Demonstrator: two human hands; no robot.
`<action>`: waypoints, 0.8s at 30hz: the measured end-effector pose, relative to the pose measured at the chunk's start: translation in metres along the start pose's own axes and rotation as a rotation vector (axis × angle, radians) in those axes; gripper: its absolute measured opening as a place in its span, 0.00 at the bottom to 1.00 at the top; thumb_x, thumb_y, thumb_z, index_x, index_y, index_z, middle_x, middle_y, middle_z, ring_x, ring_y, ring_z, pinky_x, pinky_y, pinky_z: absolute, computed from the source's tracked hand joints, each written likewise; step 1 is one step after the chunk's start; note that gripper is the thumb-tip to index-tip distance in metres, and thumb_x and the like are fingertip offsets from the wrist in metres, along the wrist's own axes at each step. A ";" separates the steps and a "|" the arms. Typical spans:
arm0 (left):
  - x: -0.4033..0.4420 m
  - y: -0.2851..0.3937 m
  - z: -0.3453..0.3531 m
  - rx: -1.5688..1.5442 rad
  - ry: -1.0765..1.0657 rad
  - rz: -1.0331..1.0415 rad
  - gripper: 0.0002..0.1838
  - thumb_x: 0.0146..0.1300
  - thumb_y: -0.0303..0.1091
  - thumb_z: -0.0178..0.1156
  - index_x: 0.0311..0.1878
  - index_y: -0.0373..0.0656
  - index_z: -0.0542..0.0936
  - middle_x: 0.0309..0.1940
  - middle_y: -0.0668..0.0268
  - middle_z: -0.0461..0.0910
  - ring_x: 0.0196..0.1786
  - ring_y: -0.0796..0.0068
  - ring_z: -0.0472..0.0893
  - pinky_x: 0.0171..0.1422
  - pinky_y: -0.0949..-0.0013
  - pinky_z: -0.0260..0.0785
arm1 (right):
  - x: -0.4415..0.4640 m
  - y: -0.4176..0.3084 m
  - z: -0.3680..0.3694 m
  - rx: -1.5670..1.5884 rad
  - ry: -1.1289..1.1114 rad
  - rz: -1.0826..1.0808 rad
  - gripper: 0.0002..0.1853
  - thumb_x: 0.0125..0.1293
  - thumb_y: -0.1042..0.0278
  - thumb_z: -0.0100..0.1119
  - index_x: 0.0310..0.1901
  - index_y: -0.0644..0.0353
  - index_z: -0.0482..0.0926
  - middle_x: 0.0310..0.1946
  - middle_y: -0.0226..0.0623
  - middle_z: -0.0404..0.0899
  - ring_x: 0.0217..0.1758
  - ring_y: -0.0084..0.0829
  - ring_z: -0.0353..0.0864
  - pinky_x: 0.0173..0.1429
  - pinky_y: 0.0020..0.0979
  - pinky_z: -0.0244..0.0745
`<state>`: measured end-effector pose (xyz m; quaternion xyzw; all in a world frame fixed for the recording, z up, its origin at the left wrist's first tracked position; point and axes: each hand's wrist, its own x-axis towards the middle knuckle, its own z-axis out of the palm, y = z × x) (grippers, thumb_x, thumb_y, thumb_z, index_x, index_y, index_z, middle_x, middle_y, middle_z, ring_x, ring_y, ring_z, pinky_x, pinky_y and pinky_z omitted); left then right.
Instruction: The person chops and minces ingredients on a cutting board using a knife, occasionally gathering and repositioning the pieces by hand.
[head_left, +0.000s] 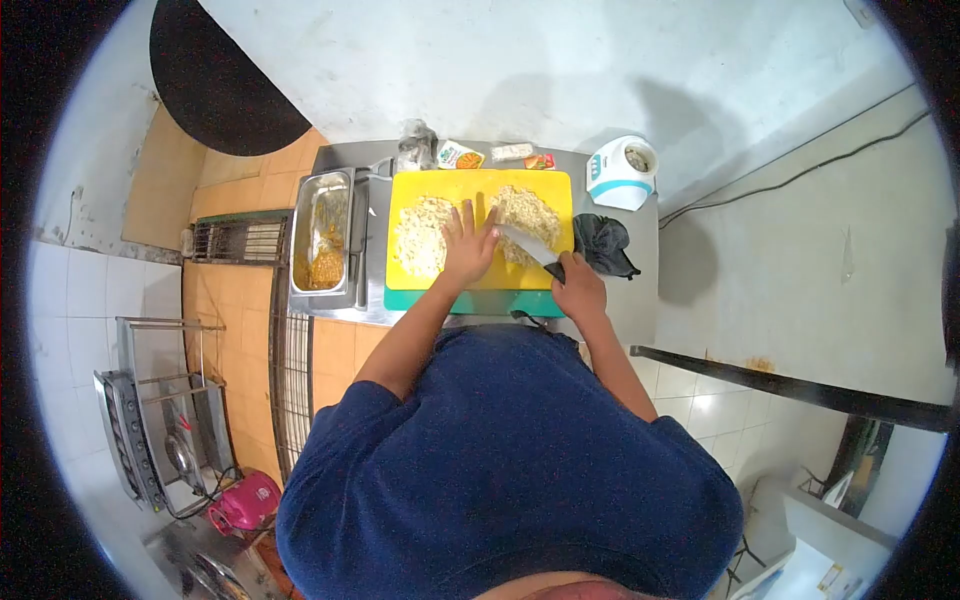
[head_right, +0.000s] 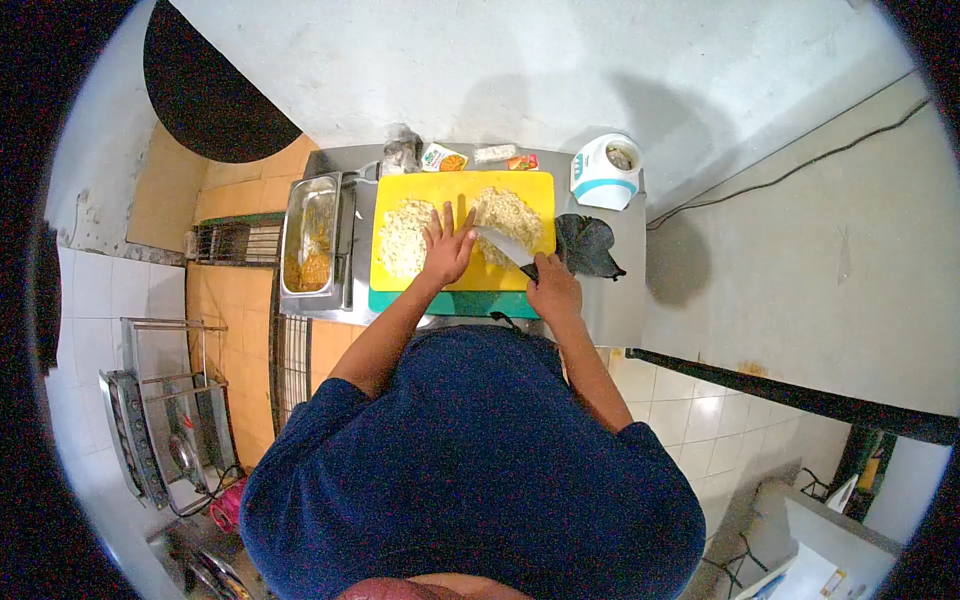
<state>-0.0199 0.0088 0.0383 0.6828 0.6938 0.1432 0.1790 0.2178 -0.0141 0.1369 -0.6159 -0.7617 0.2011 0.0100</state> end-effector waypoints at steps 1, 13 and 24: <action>0.002 -0.001 0.001 -0.009 0.026 0.027 0.33 0.77 0.56 0.38 0.80 0.58 0.53 0.81 0.47 0.38 0.80 0.31 0.36 0.75 0.25 0.34 | 0.001 0.008 0.008 0.101 0.013 0.015 0.23 0.60 0.62 0.61 0.57 0.57 0.74 0.50 0.45 0.77 0.56 0.48 0.79 0.51 0.48 0.79; -0.004 -0.008 0.041 -0.179 -0.125 0.144 0.43 0.76 0.58 0.40 0.78 0.32 0.44 0.80 0.41 0.39 0.81 0.39 0.40 0.81 0.41 0.37 | 0.040 0.052 0.068 0.385 0.337 0.047 0.17 0.70 0.58 0.57 0.42 0.67 0.78 0.33 0.56 0.81 0.36 0.57 0.79 0.42 0.49 0.73; -0.010 -0.013 0.051 -0.056 -0.045 0.224 0.49 0.71 0.60 0.48 0.80 0.38 0.40 0.81 0.48 0.36 0.83 0.44 0.36 0.82 0.44 0.34 | 0.048 0.040 0.086 0.215 0.164 0.050 0.17 0.73 0.58 0.52 0.43 0.67 0.74 0.36 0.58 0.80 0.43 0.61 0.79 0.46 0.54 0.74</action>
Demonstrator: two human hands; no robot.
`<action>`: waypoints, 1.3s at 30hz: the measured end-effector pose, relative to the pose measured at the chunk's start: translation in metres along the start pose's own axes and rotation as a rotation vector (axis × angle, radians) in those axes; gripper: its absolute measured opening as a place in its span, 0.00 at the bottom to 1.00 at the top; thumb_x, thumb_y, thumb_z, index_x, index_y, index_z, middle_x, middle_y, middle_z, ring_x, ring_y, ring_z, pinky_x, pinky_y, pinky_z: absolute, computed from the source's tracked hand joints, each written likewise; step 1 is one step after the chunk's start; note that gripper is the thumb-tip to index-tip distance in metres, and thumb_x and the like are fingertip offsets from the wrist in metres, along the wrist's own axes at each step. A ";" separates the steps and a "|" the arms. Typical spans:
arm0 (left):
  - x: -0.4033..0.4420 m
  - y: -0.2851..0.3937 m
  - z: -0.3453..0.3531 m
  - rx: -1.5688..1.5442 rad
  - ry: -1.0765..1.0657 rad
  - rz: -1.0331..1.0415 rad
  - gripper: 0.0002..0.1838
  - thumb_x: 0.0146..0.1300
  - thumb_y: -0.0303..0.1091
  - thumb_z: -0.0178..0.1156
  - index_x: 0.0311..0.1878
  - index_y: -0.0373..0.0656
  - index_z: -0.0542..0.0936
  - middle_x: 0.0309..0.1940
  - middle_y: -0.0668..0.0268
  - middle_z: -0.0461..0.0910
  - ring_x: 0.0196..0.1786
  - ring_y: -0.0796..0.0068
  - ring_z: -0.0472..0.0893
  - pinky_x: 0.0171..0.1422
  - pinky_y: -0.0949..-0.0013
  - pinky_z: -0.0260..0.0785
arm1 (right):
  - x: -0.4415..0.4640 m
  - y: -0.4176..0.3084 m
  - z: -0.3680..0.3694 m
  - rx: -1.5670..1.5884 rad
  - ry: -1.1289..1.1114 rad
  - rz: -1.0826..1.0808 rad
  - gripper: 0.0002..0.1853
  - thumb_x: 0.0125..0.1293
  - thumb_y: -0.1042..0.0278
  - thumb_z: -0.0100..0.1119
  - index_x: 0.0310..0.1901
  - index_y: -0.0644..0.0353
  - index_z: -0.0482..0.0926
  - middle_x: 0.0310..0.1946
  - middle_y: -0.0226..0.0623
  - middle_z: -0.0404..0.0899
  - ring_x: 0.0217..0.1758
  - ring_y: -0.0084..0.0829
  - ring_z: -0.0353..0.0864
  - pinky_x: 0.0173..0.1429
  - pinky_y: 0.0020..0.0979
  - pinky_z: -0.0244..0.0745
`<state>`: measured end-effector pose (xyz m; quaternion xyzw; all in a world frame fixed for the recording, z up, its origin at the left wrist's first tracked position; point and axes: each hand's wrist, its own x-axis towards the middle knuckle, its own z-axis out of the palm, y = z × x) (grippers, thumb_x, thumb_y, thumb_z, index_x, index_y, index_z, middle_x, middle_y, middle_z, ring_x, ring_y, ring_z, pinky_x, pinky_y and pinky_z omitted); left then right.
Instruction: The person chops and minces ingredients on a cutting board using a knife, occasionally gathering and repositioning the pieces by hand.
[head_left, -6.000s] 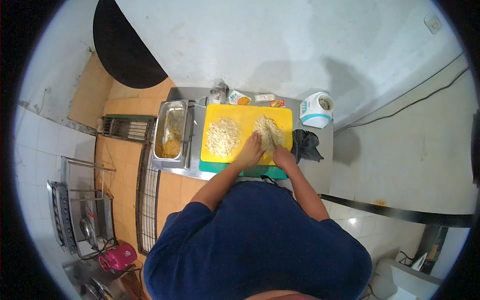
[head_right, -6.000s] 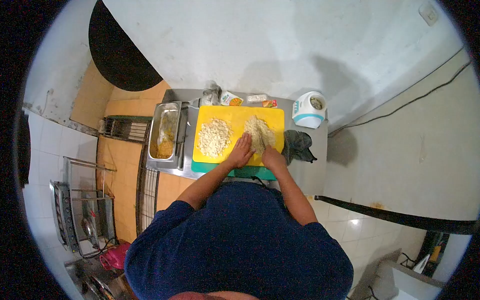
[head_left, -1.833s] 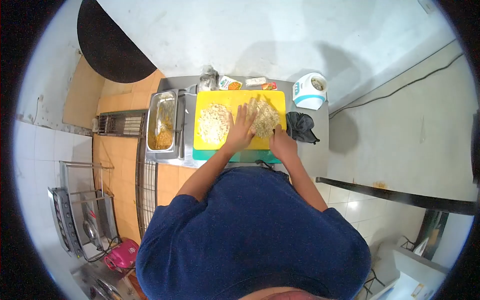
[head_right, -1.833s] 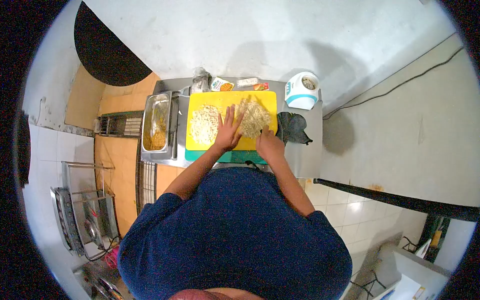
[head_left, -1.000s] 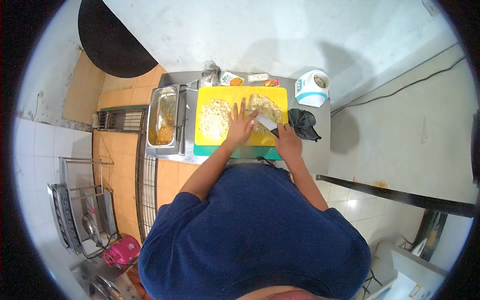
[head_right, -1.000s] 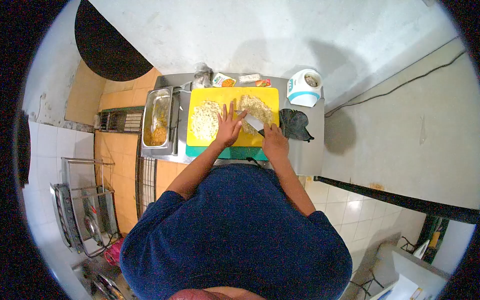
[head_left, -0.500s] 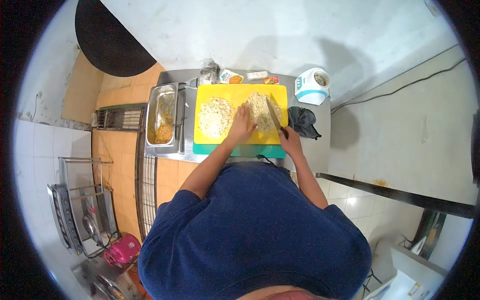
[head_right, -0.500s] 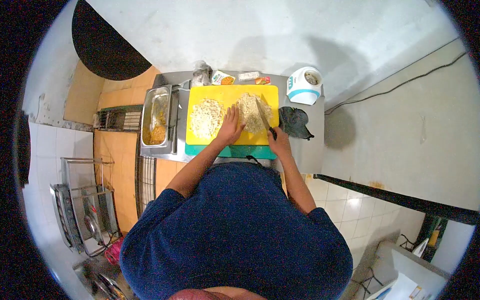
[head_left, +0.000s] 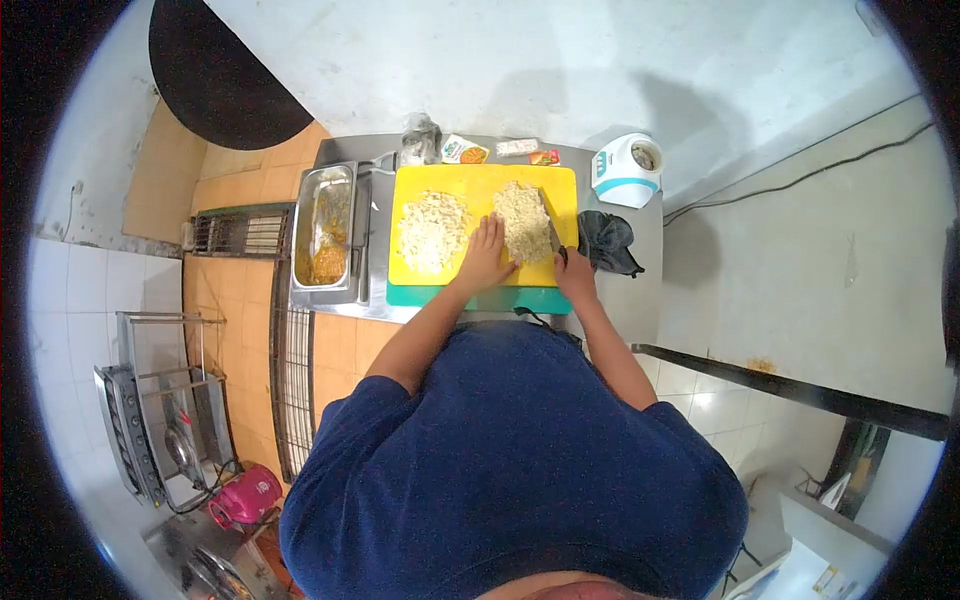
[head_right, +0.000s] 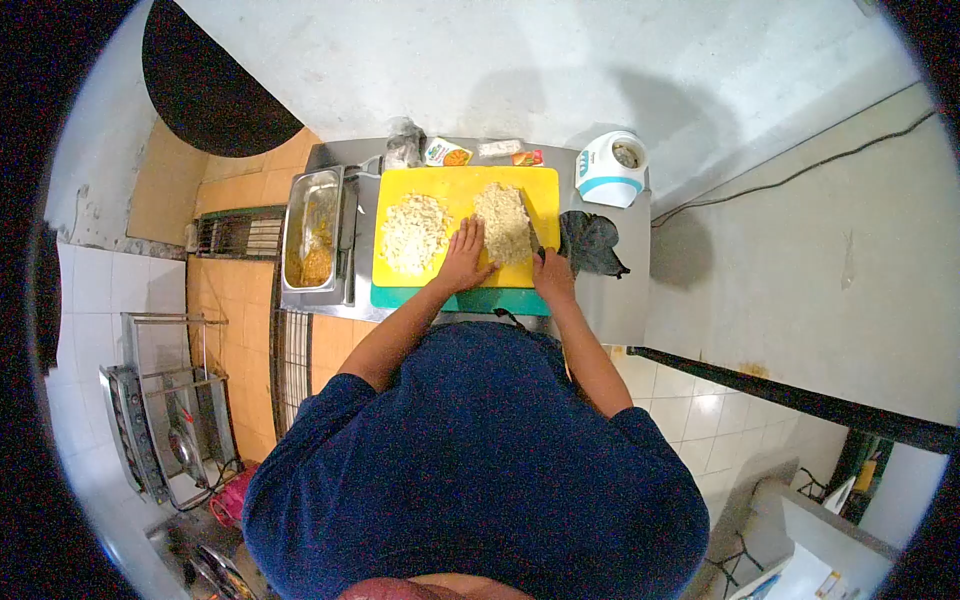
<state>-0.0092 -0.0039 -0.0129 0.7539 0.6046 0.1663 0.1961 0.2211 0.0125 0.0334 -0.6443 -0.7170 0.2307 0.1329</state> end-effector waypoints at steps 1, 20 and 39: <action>0.000 0.000 0.001 0.005 0.001 -0.002 0.49 0.71 0.60 0.49 0.80 0.38 0.40 0.81 0.48 0.36 0.83 0.45 0.36 0.82 0.44 0.34 | -0.001 -0.004 -0.002 -0.004 0.014 -0.007 0.17 0.73 0.58 0.52 0.43 0.67 0.74 0.36 0.58 0.80 0.43 0.61 0.80 0.47 0.55 0.74; 0.001 0.002 0.000 0.019 0.004 -0.011 0.49 0.69 0.55 0.53 0.79 0.33 0.43 0.80 0.43 0.41 0.82 0.41 0.40 0.81 0.42 0.39 | 0.014 -0.064 -0.060 -0.163 -0.232 0.050 0.17 0.73 0.57 0.51 0.47 0.65 0.74 0.40 0.58 0.82 0.45 0.58 0.83 0.50 0.55 0.77; -0.001 0.001 0.001 0.108 0.052 0.032 0.56 0.63 0.63 0.60 0.77 0.29 0.46 0.78 0.40 0.44 0.80 0.39 0.45 0.80 0.43 0.45 | 0.010 -0.056 -0.038 -0.114 -0.336 0.035 0.18 0.73 0.62 0.43 0.55 0.68 0.68 0.40 0.65 0.82 0.45 0.62 0.83 0.50 0.57 0.77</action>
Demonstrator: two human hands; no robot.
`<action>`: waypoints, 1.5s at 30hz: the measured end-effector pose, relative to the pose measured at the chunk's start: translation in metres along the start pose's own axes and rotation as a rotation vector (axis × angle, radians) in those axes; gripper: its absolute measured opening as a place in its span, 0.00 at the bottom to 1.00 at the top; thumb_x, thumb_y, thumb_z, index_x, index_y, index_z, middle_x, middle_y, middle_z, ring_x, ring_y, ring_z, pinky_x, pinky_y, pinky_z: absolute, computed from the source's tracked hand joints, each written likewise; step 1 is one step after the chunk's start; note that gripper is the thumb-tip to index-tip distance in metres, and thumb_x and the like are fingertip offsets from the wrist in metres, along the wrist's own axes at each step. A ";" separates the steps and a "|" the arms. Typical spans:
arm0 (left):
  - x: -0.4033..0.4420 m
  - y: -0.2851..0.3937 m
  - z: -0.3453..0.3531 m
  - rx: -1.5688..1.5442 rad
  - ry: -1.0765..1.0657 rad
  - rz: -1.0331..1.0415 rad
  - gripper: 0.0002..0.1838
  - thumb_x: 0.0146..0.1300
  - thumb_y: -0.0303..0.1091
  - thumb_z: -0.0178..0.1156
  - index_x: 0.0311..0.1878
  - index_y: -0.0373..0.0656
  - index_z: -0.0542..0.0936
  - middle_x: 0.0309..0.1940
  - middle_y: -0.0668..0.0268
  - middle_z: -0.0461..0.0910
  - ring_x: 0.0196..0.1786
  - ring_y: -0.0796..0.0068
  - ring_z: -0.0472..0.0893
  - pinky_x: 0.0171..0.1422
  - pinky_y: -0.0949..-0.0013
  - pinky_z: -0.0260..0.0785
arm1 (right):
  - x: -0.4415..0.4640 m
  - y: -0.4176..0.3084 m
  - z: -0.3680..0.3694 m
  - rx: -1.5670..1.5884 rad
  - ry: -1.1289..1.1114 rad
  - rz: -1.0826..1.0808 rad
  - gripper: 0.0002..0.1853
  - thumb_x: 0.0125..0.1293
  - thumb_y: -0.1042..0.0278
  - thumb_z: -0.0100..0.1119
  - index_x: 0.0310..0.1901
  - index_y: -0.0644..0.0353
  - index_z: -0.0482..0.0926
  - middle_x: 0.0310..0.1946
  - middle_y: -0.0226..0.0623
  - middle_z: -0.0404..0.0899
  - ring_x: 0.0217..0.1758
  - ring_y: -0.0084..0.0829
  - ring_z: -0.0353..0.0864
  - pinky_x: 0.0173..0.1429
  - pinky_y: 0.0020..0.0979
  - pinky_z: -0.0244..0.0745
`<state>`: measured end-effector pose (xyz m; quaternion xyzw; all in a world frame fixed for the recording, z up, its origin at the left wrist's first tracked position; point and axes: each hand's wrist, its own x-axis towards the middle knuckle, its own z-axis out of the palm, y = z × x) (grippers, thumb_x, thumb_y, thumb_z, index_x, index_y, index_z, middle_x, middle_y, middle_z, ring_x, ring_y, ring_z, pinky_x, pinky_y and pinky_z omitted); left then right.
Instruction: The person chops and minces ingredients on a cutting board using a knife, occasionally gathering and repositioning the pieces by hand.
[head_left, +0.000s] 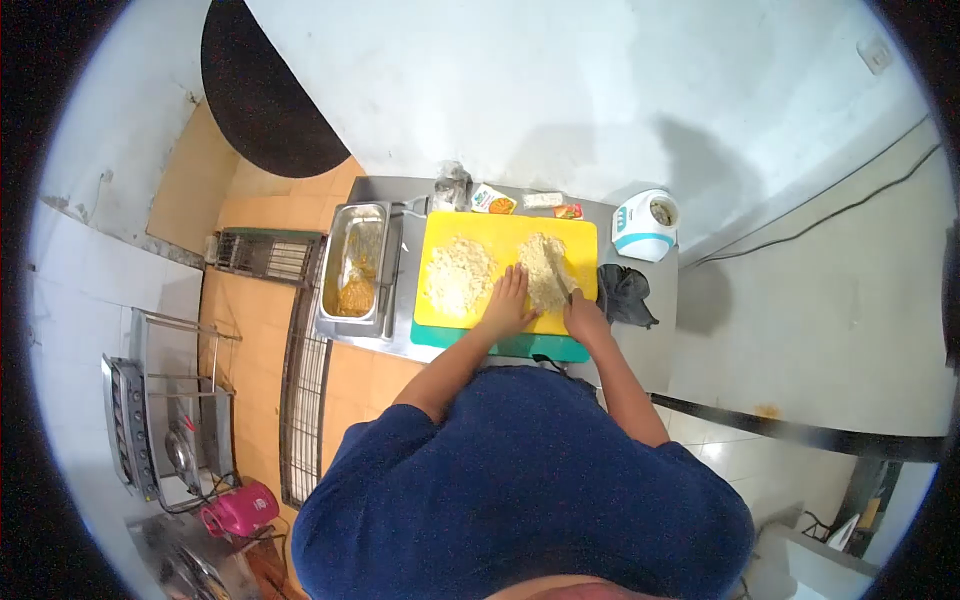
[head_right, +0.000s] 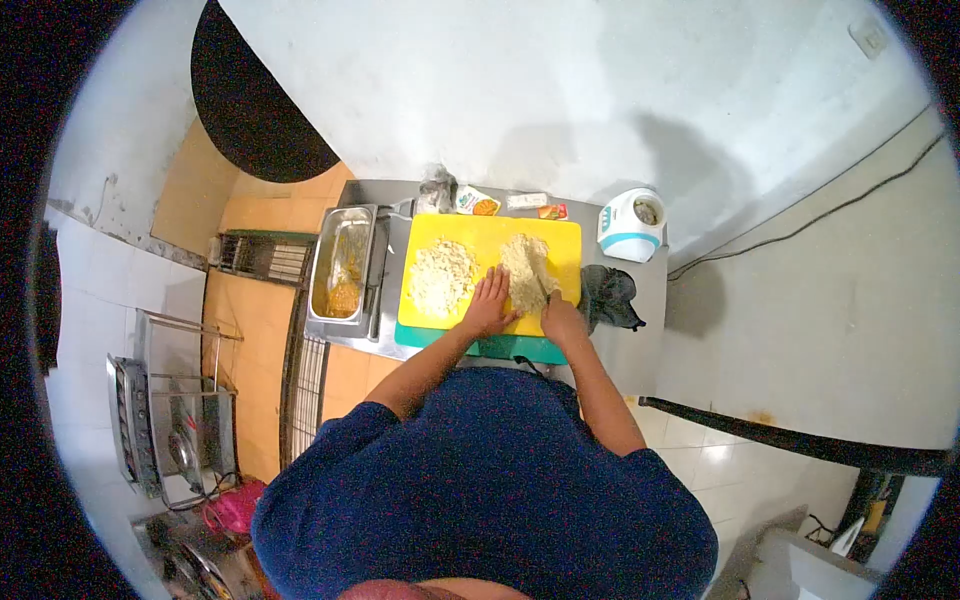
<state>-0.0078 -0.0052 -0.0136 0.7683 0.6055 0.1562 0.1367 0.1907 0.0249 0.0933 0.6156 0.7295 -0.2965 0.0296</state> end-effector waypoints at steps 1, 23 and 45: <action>0.000 -0.001 0.000 -0.010 -0.012 0.002 0.57 0.62 0.64 0.60 0.77 0.29 0.46 0.78 0.40 0.44 0.80 0.38 0.45 0.80 0.42 0.45 | 0.001 0.000 0.006 0.016 -0.007 0.015 0.19 0.73 0.61 0.43 0.56 0.68 0.68 0.40 0.65 0.81 0.45 0.62 0.83 0.51 0.57 0.76; 0.001 -0.003 0.000 -0.053 -0.109 -0.007 0.61 0.59 0.67 0.61 0.78 0.30 0.44 0.79 0.40 0.39 0.81 0.37 0.40 0.80 0.40 0.40 | 0.003 0.003 0.044 -0.099 -0.014 0.088 0.19 0.73 0.57 0.41 0.53 0.63 0.71 0.43 0.56 0.84 0.47 0.55 0.85 0.51 0.53 0.78; -0.002 -0.005 0.000 -0.061 -0.072 0.020 0.63 0.59 0.69 0.59 0.78 0.28 0.42 0.79 0.38 0.40 0.81 0.36 0.40 0.80 0.40 0.40 | 0.006 -0.021 -0.006 -0.031 -0.072 0.058 0.19 0.71 0.58 0.46 0.54 0.63 0.74 0.45 0.58 0.83 0.50 0.56 0.83 0.52 0.53 0.77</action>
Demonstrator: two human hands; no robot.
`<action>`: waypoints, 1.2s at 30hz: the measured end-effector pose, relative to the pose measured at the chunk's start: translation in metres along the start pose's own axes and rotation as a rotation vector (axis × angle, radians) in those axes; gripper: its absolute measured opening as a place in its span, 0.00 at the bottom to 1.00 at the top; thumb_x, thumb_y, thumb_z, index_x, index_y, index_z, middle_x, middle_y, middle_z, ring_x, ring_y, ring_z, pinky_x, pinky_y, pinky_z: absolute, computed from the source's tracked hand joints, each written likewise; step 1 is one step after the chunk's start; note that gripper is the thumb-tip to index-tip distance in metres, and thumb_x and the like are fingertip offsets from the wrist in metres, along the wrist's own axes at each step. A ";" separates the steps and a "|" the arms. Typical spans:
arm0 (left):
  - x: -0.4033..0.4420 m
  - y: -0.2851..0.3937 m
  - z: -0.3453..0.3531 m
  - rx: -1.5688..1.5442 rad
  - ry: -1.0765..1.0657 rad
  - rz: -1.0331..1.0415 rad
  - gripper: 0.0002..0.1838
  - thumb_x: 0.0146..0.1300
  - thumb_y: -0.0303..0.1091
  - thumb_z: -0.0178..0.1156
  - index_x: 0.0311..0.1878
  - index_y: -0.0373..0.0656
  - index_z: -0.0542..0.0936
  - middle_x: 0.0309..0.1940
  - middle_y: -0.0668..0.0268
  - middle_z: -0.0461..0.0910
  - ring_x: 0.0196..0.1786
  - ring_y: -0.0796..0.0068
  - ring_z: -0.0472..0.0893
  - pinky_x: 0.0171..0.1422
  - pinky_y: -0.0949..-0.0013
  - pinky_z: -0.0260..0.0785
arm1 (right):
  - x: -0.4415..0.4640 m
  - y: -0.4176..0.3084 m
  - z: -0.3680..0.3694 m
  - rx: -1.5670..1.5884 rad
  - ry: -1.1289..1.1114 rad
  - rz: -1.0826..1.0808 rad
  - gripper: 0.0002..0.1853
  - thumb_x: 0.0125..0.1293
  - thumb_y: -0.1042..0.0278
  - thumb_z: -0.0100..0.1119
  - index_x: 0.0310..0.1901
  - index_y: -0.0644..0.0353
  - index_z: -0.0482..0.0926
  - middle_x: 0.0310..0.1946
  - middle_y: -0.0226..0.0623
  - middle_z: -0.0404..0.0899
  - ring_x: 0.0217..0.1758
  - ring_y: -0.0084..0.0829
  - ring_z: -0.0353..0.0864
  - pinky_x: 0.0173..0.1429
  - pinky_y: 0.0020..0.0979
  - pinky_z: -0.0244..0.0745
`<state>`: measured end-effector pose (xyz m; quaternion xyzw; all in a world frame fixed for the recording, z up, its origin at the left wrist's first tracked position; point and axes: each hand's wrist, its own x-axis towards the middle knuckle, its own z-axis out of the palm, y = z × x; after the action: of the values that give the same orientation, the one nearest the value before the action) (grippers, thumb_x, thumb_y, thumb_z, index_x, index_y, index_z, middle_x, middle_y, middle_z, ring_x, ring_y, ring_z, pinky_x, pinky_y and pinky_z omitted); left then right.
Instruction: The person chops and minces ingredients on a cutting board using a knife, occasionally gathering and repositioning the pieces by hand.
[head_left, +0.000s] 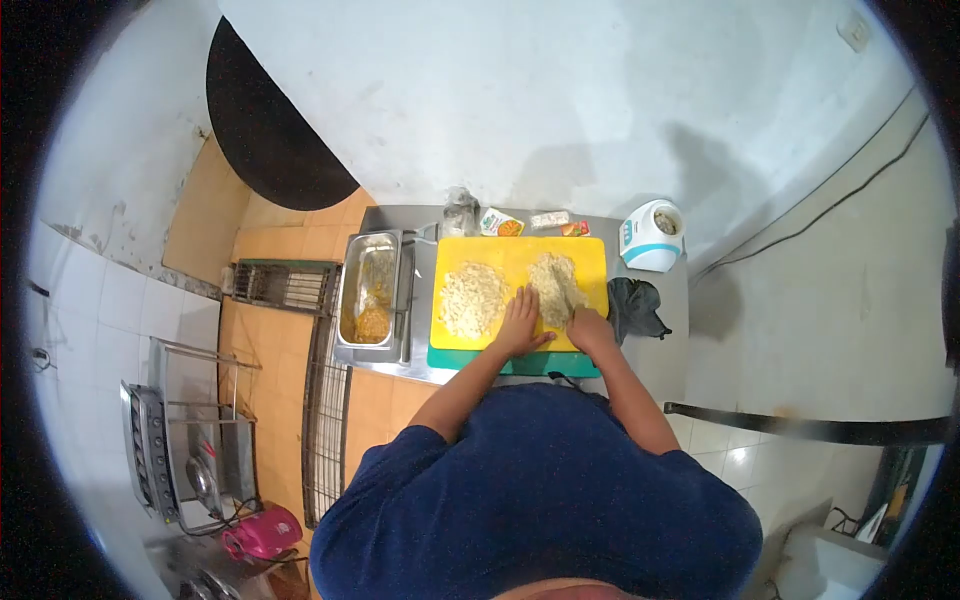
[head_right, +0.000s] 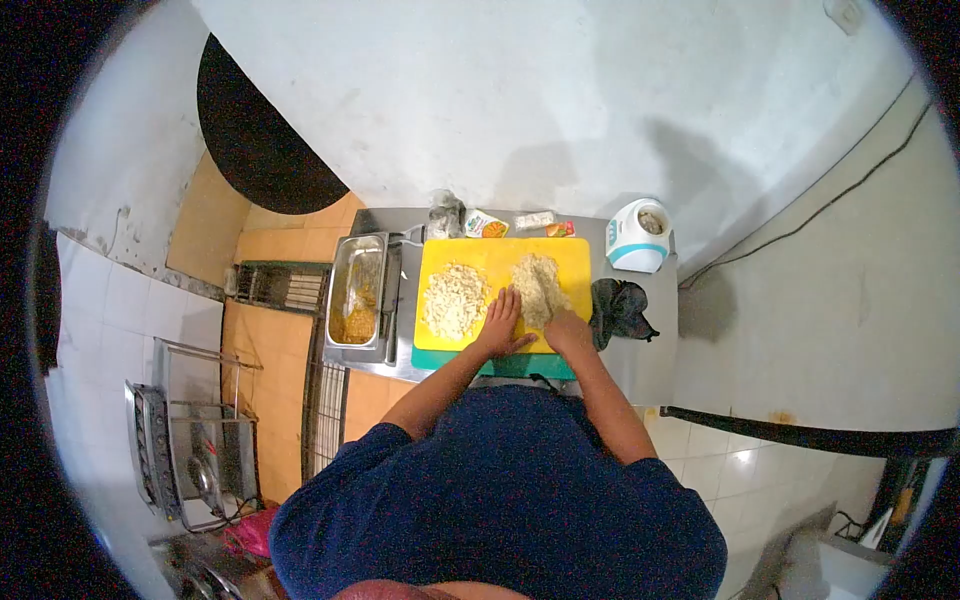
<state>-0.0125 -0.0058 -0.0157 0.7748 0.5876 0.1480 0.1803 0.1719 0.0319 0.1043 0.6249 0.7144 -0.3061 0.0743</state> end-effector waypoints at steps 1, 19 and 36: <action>0.000 0.000 0.000 -0.006 -0.018 -0.010 0.63 0.59 0.71 0.58 0.78 0.30 0.41 0.79 0.39 0.39 0.81 0.38 0.38 0.81 0.41 0.38 | 0.000 0.000 0.001 -0.004 0.010 -0.001 0.19 0.71 0.58 0.46 0.53 0.63 0.74 0.45 0.57 0.83 0.49 0.56 0.83 0.52 0.53 0.77; 0.002 0.012 -0.017 -0.026 0.001 -0.027 0.61 0.57 0.61 0.67 0.77 0.28 0.46 0.78 0.37 0.44 0.80 0.35 0.44 0.80 0.41 0.43 | 0.003 -0.001 0.002 0.015 0.057 -0.066 0.19 0.71 0.60 0.45 0.51 0.67 0.76 0.46 0.59 0.82 0.50 0.57 0.83 0.55 0.53 0.77; -0.002 0.002 -0.010 -0.017 -0.036 -0.019 0.61 0.60 0.68 0.60 0.78 0.32 0.42 0.80 0.41 0.38 0.82 0.40 0.38 0.81 0.42 0.37 | 0.006 0.013 -0.008 0.071 -0.015 -0.060 0.23 0.73 0.54 0.44 0.47 0.69 0.78 0.43 0.58 0.83 0.47 0.55 0.85 0.53 0.52 0.78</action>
<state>-0.0154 -0.0070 -0.0061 0.7701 0.5904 0.1372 0.1988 0.1852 0.0415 0.1034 0.6030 0.7209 -0.3382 0.0483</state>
